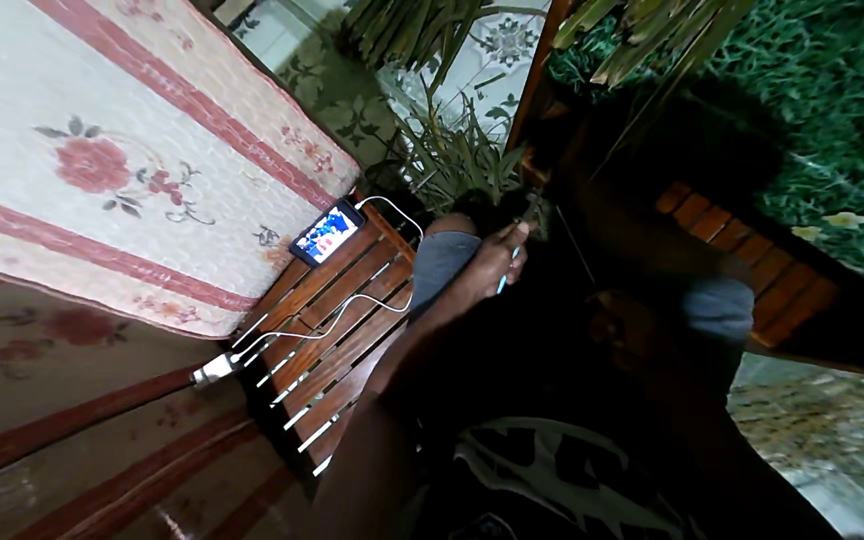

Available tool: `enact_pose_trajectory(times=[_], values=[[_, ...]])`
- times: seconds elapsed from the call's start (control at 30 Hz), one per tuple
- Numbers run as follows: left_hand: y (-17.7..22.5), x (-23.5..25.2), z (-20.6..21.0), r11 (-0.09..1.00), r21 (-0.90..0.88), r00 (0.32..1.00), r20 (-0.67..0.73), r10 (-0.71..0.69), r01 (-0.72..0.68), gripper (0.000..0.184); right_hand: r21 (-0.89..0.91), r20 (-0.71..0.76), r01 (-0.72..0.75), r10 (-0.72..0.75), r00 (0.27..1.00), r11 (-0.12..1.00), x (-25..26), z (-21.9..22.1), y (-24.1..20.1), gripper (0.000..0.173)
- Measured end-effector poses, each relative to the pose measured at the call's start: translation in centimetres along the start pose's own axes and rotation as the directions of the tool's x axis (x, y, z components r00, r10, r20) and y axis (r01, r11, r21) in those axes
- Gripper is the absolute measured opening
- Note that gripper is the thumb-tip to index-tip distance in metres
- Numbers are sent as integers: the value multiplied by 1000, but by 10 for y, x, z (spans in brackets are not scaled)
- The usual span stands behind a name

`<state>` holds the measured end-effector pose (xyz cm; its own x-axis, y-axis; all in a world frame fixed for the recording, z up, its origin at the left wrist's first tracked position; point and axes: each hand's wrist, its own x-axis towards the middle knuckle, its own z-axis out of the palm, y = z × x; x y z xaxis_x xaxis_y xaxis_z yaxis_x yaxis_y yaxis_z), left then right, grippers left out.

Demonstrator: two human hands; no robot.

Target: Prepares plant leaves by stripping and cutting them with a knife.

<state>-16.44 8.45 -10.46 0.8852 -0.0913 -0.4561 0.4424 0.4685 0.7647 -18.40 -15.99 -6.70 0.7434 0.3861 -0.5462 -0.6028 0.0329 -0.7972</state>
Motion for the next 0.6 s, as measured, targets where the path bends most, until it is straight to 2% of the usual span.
enact_pose_trajectory(times=[0.07,0.13,0.2,0.27,0.37,0.4,0.43,0.53,0.6], values=[[-8,-12,11,990,142,996,85,4,-16,38,27,-33,16,-15,999,1000,8,3,3,28],[-1,-32,27,915,401,980,194,-44,-39,35,-3,-50,21,-21,999,1000,11,9,3,26],[3,-45,39,853,516,956,282,-83,-78,32,-87,-38,49,-52,998,995,12,15,3,21],[0,-47,38,903,421,950,307,-57,-82,28,-149,-13,80,-83,996,986,13,16,6,19],[-3,-36,19,998,69,989,147,5,-15,36,-253,73,80,-64,995,964,3,21,-3,23],[-2,-33,13,1000,24,991,134,6,-9,38,-248,97,77,-55,994,966,2,21,-4,24],[-1,-34,12,998,60,987,161,-8,-2,37,-223,114,75,-50,992,972,1,23,-5,24],[4,-51,27,948,318,936,342,-89,-26,28,-76,101,38,-30,994,996,-3,31,-11,20],[7,-49,19,973,225,955,296,-30,-40,27,-39,131,14,-8,991,999,-5,30,-17,22]])
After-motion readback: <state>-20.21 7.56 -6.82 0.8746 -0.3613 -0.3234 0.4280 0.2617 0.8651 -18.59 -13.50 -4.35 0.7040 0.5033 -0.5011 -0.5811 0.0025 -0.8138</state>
